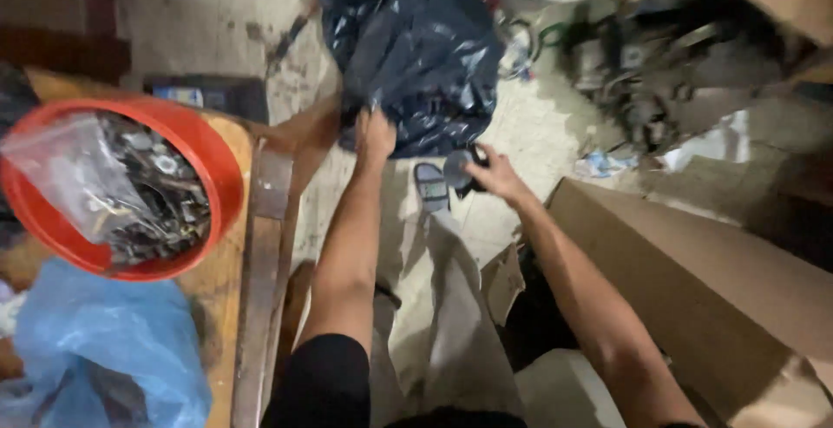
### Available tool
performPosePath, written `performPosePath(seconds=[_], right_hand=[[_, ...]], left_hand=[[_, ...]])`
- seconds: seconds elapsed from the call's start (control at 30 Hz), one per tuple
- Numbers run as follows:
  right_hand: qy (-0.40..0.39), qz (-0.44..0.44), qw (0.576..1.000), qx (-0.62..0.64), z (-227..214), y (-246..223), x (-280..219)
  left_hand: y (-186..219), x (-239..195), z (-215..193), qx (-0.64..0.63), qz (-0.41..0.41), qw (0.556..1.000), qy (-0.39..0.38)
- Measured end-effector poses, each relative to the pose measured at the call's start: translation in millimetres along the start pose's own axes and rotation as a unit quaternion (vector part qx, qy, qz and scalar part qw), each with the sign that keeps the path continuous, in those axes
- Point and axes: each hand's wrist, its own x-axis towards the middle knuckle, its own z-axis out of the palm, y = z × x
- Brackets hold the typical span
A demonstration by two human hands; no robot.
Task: The person sorts through various items in a cluttered garage, picking up and inspecting objects such as a black rubber ring, a black plastic component, a red-capped bottle, and a water bottle. They place these items into a black plastic bag on the floor and continue to rummage through a yellow plastic bag on the workbench.
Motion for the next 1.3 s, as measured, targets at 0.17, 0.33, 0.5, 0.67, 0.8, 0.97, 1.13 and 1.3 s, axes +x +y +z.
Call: performPosePath(seconds=[0.17,0.33,0.5,0.67,0.8,0.97,1.13,1.3], right_hand=[[-0.024,0.022,0.999,0.039,29,-19,71],[-0.032,0.015,0.996,0.080,10,-116,81],[0.001,0.073,0.972,0.223,-7,-173,90],[0.048,0.084,0.977,0.189,-29,-157,91],[0.166,0.002,0.976,0.141,-26,-96,87],[0.187,-0.163,0.963,0.108,-7,-21,47],[0.057,-0.148,0.987,0.024,12,-67,-84],[-0.082,-0.200,0.975,0.049,51,-101,-154]], left_hand=[[46,2,-62,-0.085,0.054,0.986,0.132],[103,-24,-145,-0.140,0.236,0.936,0.219],[163,-91,-245,-0.014,0.156,0.985,0.069],[178,-97,-271,0.027,0.120,0.990,0.070],[181,-102,-270,-0.009,0.144,0.981,0.126],[187,-138,-261,-0.031,0.176,0.968,0.177],[169,-238,-252,-0.030,0.237,0.940,0.243],[122,-370,-223,-0.201,0.249,0.940,0.117]])
